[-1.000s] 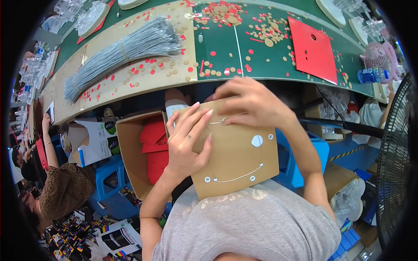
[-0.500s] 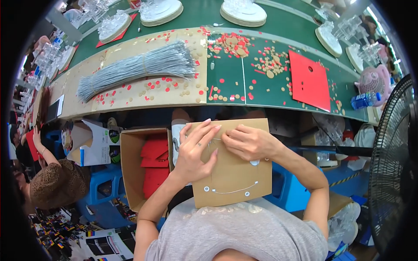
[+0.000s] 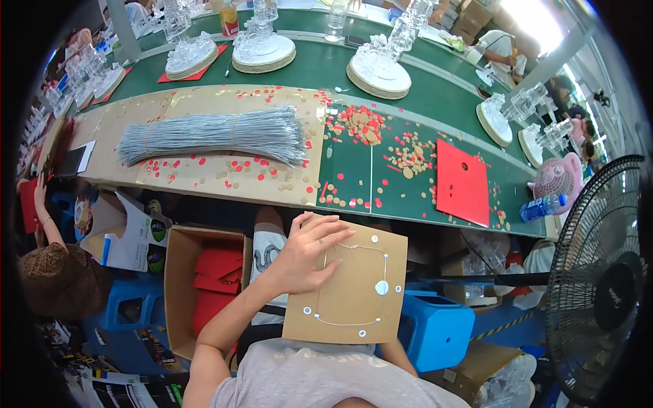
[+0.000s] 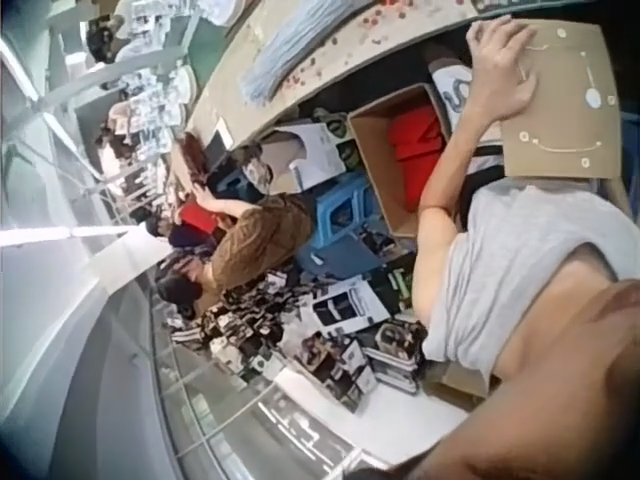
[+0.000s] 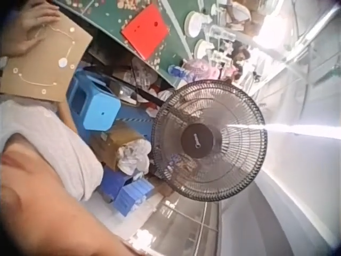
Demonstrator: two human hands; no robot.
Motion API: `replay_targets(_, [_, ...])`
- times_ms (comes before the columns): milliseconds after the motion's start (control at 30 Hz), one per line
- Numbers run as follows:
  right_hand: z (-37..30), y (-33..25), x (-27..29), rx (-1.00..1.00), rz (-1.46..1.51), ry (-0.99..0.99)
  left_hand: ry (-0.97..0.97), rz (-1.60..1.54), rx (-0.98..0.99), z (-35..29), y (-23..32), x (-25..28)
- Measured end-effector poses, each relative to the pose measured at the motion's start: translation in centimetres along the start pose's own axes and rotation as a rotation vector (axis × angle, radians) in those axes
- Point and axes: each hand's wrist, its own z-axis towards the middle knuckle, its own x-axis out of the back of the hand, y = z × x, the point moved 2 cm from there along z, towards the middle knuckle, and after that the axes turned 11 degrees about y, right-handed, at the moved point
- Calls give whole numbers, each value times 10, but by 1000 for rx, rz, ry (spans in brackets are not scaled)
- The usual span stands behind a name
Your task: Manual assembly of light fixture bases and associated cardboard templates on an assembly line.
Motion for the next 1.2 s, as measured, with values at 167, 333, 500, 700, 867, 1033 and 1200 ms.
replay_targets(167, [-20, -7, -8, 184, -278, 96, 238, -278, 21, 22, -19, 19])
replay_targets(333, [-22, 0, 96, 358, -594, 233, 876, -242, -137, 185, -85, 116])
replay_targets(500, [113, -88, 202, 625, -907, 359, 1059, 200, 259, 357, -278, 209])
replay_targets(700, [273, -263, 218, 798, -1258, 579, 904, 186, 255, 439, -351, 205])
replay_targets(867, [327, -463, 51, 957, -854, 397, 966, 217, 96, 419, -380, 245])
replay_targets(1033, [408, -518, -16, 1109, -1184, 349, 1257, -339, -329, 396, -263, 337])
replay_targets(1200, [475, -543, -138, 1292, -1794, 237, 1340, -305, -489, 374, -172, 369])
